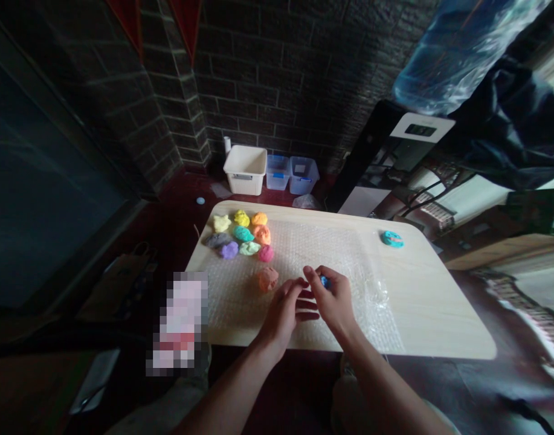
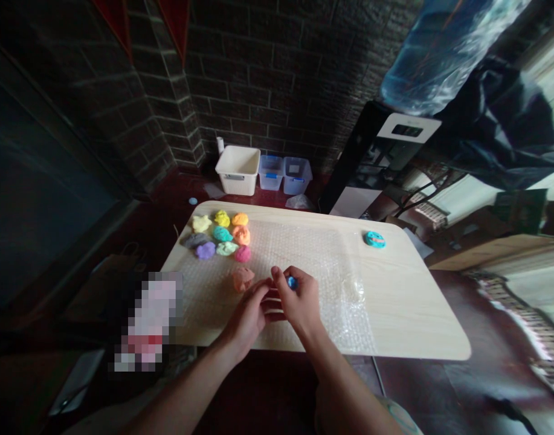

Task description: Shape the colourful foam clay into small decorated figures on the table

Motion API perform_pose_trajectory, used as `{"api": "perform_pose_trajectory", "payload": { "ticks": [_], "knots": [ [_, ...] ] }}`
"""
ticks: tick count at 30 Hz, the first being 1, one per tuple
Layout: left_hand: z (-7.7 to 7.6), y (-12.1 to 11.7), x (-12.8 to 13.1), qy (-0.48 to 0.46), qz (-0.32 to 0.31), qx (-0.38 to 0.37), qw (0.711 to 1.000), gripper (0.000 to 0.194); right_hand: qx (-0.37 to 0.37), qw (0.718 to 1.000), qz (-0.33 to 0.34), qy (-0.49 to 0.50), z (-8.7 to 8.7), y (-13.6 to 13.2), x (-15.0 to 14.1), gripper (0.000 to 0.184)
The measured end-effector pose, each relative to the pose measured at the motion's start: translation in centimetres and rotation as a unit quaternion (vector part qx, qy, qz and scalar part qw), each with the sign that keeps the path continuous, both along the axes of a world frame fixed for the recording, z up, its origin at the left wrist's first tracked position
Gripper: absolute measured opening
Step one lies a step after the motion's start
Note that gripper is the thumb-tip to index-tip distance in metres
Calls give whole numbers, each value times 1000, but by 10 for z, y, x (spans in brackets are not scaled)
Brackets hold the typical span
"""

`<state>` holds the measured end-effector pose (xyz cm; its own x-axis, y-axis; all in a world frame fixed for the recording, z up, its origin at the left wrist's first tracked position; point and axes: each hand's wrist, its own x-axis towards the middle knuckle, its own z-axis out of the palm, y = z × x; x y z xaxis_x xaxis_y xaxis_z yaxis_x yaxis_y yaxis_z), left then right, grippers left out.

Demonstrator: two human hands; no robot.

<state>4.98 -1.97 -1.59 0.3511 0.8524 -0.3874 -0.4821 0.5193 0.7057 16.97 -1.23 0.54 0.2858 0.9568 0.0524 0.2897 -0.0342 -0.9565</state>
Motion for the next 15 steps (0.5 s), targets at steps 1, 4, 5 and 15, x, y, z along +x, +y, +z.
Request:
{"api": "perform_pose_trajectory", "payload": {
  "ticks": [1, 4, 5, 15],
  "knots": [
    [-1, 0, 1, -14, 1, -13, 1000, 43, 19, 1000, 11, -22, 0, -2, 0, 42],
    [1, 1, -1, -19, -6, -22, 1000, 49, 72, 993, 66, -71, -2, -7, -1, 41],
    [2, 2, -3, -13, -10, -13, 1000, 49, 83, 988, 94, -92, -3, -9, -2, 43],
    [0, 7, -7, 95, 30, 124, 987, 37, 35, 996, 68, -52, -2, -7, -1, 49]
  ]
}}
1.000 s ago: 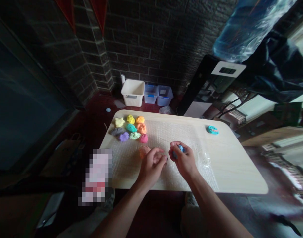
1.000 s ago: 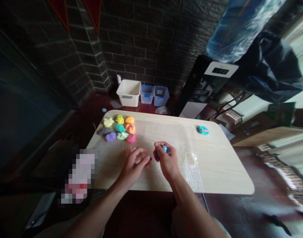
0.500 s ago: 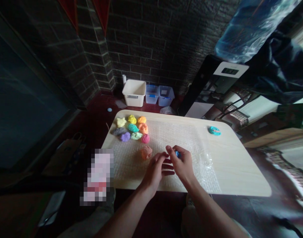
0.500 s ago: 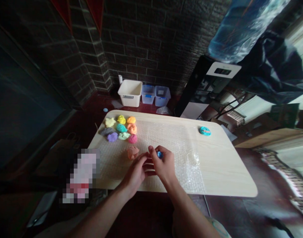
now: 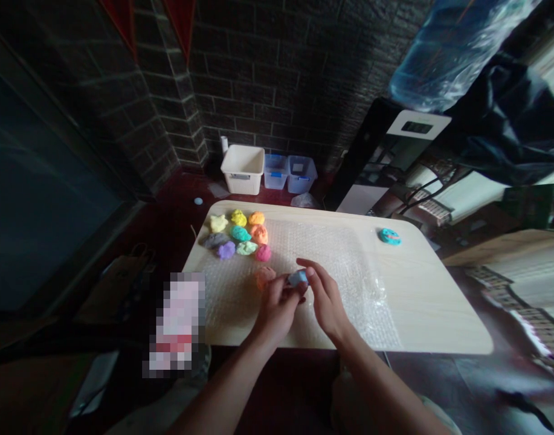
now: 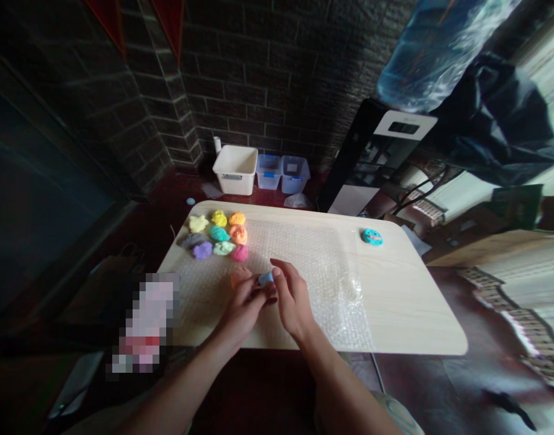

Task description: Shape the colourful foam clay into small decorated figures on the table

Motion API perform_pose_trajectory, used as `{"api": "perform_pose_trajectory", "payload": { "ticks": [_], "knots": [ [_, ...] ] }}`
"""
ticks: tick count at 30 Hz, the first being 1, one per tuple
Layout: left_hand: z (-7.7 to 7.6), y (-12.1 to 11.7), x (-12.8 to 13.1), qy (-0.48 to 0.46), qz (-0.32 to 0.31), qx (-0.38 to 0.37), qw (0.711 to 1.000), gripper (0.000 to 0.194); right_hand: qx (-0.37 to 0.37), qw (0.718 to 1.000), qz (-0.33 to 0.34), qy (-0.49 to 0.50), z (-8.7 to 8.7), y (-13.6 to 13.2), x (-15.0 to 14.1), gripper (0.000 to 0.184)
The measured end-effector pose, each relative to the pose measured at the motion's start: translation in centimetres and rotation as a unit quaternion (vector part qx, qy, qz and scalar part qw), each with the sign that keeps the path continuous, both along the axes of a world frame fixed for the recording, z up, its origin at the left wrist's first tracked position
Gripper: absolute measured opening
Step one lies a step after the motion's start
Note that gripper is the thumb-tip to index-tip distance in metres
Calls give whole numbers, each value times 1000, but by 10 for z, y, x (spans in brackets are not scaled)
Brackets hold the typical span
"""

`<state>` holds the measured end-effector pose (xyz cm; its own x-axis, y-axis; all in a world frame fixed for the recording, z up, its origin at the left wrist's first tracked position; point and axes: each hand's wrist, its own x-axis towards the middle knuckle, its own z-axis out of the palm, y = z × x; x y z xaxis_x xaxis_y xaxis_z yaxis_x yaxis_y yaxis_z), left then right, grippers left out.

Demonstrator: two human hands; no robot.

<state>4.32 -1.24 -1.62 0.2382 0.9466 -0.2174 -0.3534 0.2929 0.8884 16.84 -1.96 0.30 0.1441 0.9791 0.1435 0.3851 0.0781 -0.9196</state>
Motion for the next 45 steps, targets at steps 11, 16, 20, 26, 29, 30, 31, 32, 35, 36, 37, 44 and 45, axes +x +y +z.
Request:
{"api": "perform_pose_trajectory", "payload": {
  "ticks": [11, 16, 20, 26, 29, 30, 31, 32, 35, 36, 37, 44, 45],
  "knots": [
    [-4, -2, 0, 30, 3, 49, 998, 35, -13, 991, -64, -118, -4, 3, 2, 49],
    [-6, 0, 1, -13, -5, 59, 998, 33, 6, 993, -85, -76, -6, -1, -6, 45],
    [-2, -4, 2, -21, -25, 52, 998, 30, -13, 994, -104, -44, -8, -1, -5, 49],
    [7, -6, 1, -26, -20, 40, 999, 23, -65, 987, -98, 110, -8, 2, -8, 50],
    [10, -5, -1, -53, -30, 17, 998, 27, -160, 938, -109, 287, -4, 6, -10, 43],
    [11, -5, -1, -64, -33, 8, 997, 28, -196, 917, -103, 332, -2, 8, -10, 40],
    [11, -4, -2, -75, -37, -2, 997, 29, -230, 899, -90, 362, 0, 9, -9, 37],
    [12, -4, -3, -85, -42, -14, 995, 31, -258, 885, -69, 382, 1, 11, -8, 36],
    [12, -1, -4, -108, -52, -43, 992, 33, -250, 899, -28, 358, 1, 13, -3, 42],
    [12, 0, -5, -108, -49, -44, 992, 33, -207, 925, -34, 316, 0, 12, -2, 44],
    [11, 1, -5, -103, -39, -41, 993, 33, -148, 953, -49, 260, 0, 12, -1, 45],
    [5, 7, -6, -59, 53, -2, 997, 33, 71, 996, -37, -44, 0, -2, -2, 33],
    [5, 7, -6, -50, 54, 13, 997, 32, 66, 996, -30, -55, -1, -4, -4, 34]
  ]
}}
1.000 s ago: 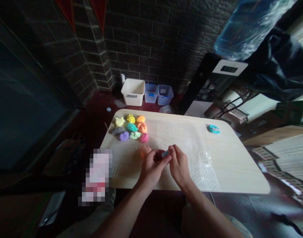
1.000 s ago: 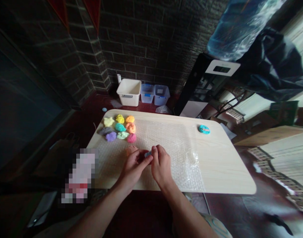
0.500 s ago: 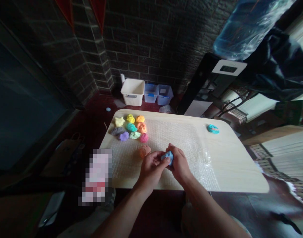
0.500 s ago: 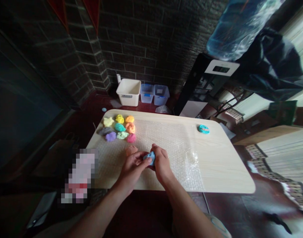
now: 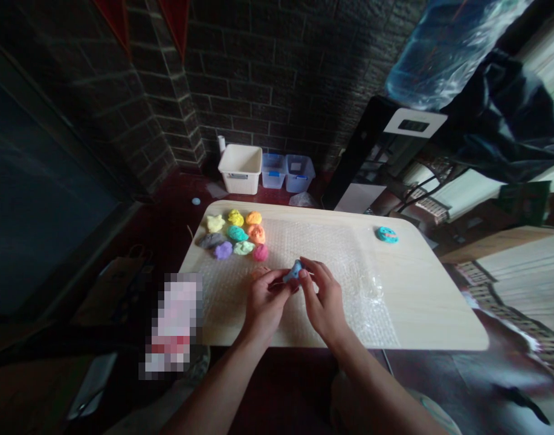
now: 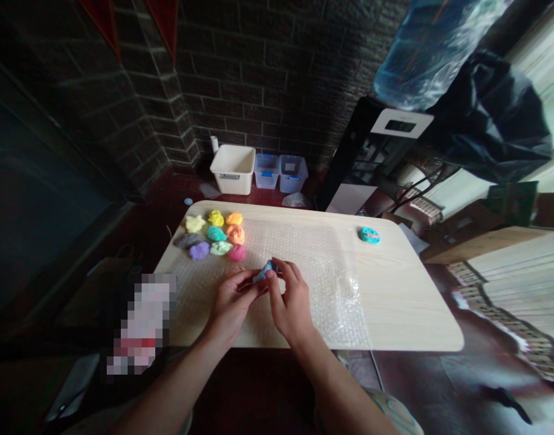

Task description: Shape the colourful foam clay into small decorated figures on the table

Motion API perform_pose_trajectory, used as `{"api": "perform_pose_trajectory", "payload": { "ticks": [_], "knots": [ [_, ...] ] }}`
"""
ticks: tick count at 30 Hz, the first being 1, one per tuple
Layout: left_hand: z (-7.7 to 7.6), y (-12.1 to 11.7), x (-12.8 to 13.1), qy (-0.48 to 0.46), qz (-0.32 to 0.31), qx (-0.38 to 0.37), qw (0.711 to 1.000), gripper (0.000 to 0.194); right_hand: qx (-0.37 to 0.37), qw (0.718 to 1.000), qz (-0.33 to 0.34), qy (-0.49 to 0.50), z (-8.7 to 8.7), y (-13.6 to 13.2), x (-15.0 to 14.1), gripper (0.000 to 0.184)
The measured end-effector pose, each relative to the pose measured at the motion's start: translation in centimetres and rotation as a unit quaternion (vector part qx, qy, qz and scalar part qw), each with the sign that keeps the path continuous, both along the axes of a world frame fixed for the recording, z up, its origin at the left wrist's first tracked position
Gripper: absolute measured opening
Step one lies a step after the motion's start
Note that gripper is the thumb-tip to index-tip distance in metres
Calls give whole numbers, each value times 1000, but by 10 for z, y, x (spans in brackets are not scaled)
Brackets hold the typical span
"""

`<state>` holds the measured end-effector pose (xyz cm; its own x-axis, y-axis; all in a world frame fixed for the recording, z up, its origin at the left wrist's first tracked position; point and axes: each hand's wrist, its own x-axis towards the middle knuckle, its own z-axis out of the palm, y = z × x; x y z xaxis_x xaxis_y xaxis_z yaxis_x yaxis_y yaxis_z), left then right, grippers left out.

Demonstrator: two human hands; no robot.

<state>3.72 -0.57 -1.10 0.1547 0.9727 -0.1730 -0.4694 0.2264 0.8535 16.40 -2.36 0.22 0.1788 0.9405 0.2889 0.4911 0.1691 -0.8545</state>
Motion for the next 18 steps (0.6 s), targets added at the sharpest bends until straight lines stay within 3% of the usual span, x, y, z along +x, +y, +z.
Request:
{"api": "perform_pose_trajectory", "payload": {
  "ticks": [3, 7, 12, 14, 18],
  "knots": [
    [1, -4, 1, 45, -15, 36, 998, 22, -18, 1000, -7, -19, -3, -3, -9, 38],
    [6, -10, -2, 89, -86, 81, 989, 14, -50, 998, -22, -12, -4, -2, -10, 48],
    [19, -13, -5, 54, -184, 80, 978, 18, -67, 997, -37, 6, 2, 3, 4, 55],
    [23, -15, -2, 46, -180, 56, 981, 14, -50, 998, -44, -21, 3, 5, 6, 56],
    [21, -18, 3, 76, -107, 42, 990, 14, -20, 996, -55, -71, 4, 7, 7, 55]
  ]
}}
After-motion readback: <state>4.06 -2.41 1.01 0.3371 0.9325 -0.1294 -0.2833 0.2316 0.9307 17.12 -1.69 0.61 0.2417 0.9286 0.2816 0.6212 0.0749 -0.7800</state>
